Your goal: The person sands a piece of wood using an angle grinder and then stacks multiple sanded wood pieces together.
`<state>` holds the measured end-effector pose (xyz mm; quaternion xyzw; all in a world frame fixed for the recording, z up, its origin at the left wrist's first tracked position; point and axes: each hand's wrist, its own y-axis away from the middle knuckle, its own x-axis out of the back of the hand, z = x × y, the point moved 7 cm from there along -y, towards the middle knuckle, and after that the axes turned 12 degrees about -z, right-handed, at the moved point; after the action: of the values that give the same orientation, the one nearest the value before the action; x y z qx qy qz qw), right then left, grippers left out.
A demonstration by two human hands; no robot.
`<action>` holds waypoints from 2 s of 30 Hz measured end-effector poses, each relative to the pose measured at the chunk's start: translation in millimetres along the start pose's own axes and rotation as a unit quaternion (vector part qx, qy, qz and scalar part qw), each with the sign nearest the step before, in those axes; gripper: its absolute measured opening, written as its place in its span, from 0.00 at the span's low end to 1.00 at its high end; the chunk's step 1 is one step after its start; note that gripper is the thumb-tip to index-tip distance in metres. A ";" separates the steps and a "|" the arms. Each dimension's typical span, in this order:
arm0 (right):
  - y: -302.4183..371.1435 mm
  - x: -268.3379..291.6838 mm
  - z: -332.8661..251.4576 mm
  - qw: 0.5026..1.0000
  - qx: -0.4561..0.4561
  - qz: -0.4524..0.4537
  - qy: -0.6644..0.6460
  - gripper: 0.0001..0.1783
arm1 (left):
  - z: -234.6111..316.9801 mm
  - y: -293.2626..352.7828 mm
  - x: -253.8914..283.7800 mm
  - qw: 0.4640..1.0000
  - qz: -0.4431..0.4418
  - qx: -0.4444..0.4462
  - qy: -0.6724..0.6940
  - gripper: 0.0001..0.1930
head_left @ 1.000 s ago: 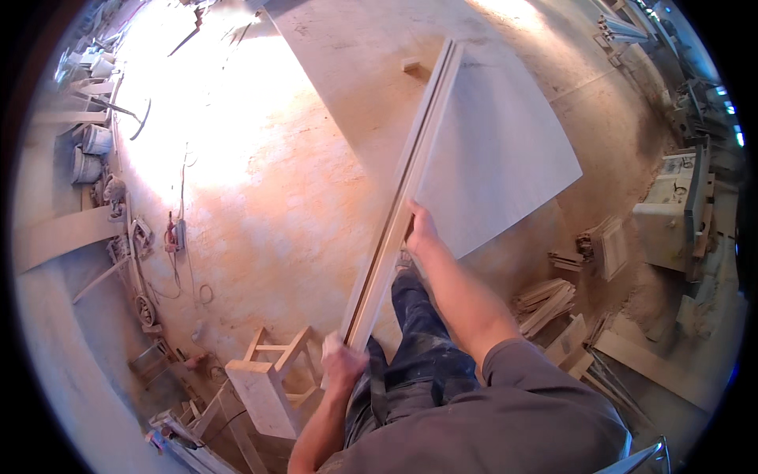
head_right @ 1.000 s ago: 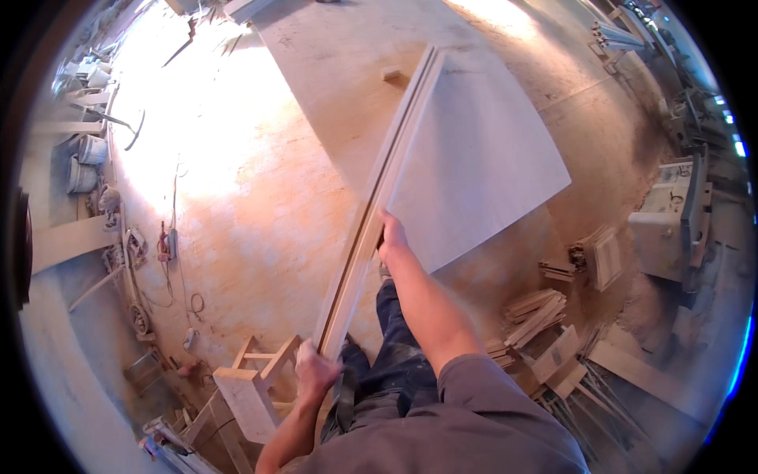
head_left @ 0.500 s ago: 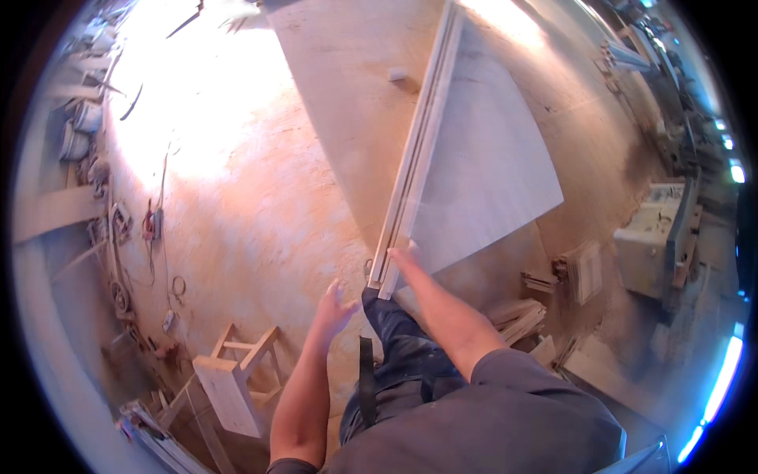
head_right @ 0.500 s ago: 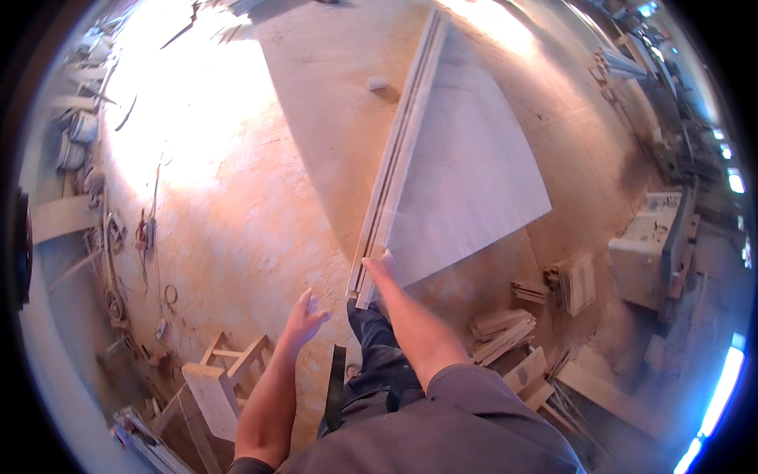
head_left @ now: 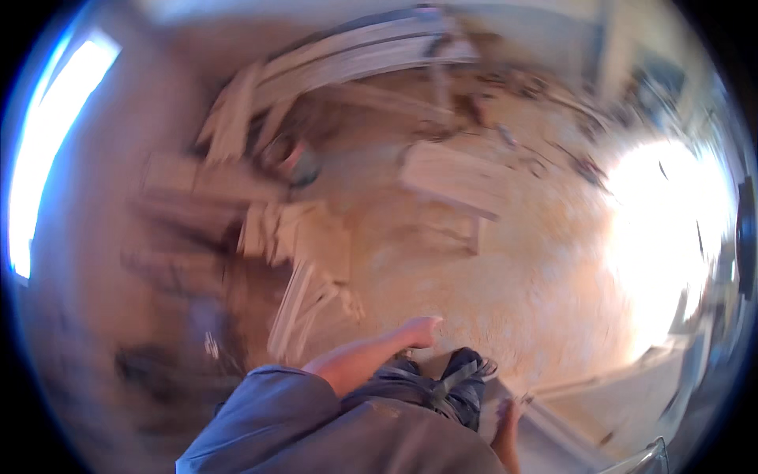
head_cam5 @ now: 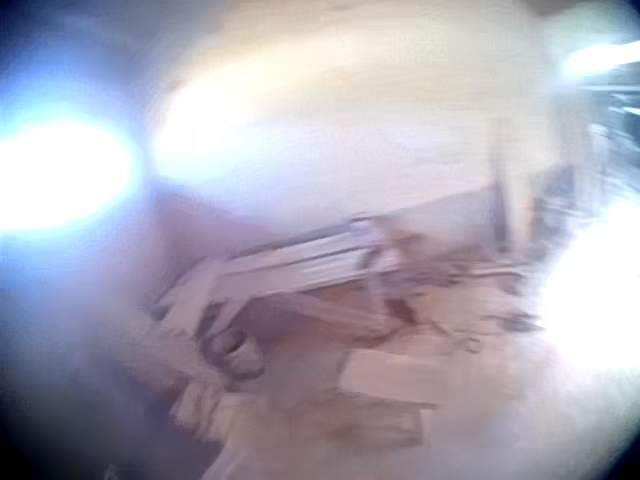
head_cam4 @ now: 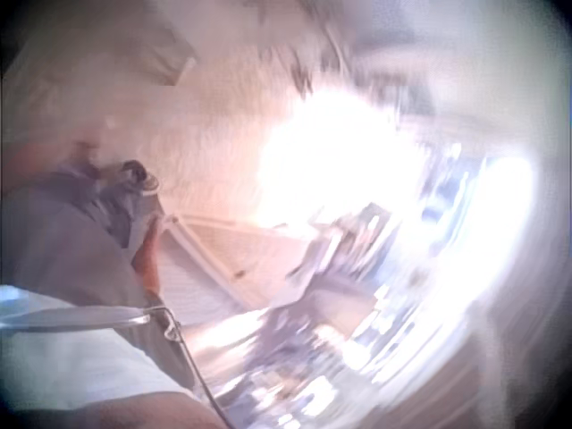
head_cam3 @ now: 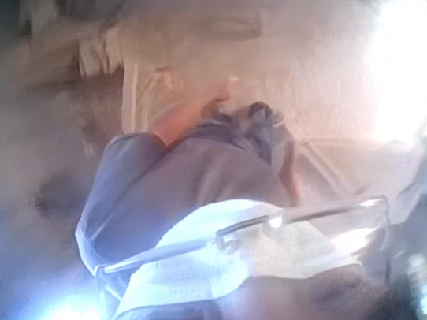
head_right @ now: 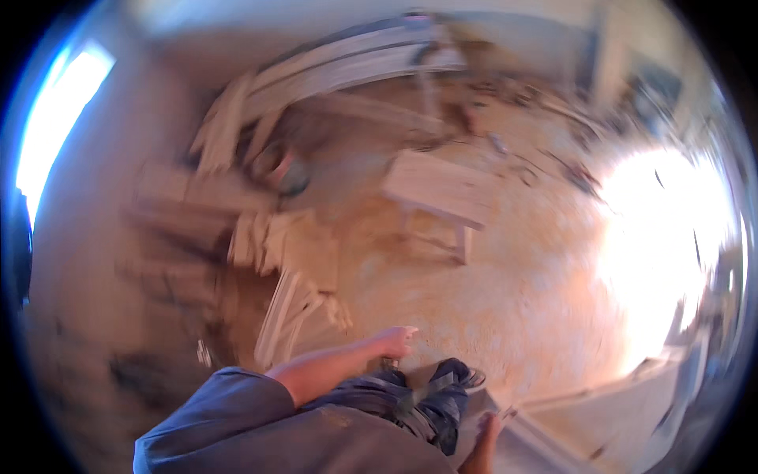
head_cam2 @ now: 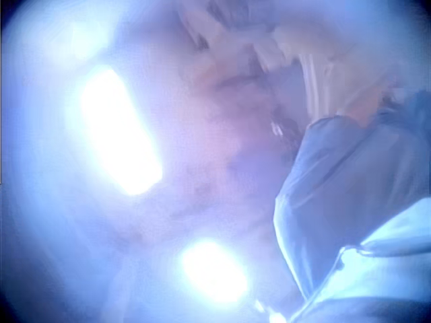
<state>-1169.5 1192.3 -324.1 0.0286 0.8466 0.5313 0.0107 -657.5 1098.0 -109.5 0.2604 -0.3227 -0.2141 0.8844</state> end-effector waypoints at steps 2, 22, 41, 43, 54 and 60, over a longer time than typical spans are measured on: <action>9.0 -68.1 -35.3 0.995 0.031 -0.059 0.076 0.07 | -89.5 51.8 24.3 0.995 0.078 0.041 0.039 0.30; -44.8 -484.2 -299.8 0.658 0.078 -0.164 0.731 0.13 | -272.3 187.9 180.5 0.846 0.253 0.273 0.382 0.35; -18.6 -1238.1 -598.2 0.711 0.199 -0.399 0.544 0.21 | -592.3 189.1 502.0 0.270 0.618 0.065 0.736 0.24; -8.1 -1277.0 -604.5 0.701 0.186 -0.412 0.552 0.23 | -624.5 202.7 573.5 0.245 0.614 0.047 0.749 0.19; -17.1 -1509.9 -591.7 0.643 0.056 -0.445 0.621 0.19 | -830.8 283.0 772.1 0.155 0.703 0.060 0.691 0.47; -83.2 -1671.9 -596.7 0.583 0.061 -0.453 0.671 0.20 | -874.4 279.2 823.1 0.092 0.708 0.180 0.677 0.36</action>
<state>467.3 519.9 -159.9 -0.7233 0.5462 0.2723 -0.3231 574.1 1145.6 -137.9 0.0998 0.3456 0.8408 0.4046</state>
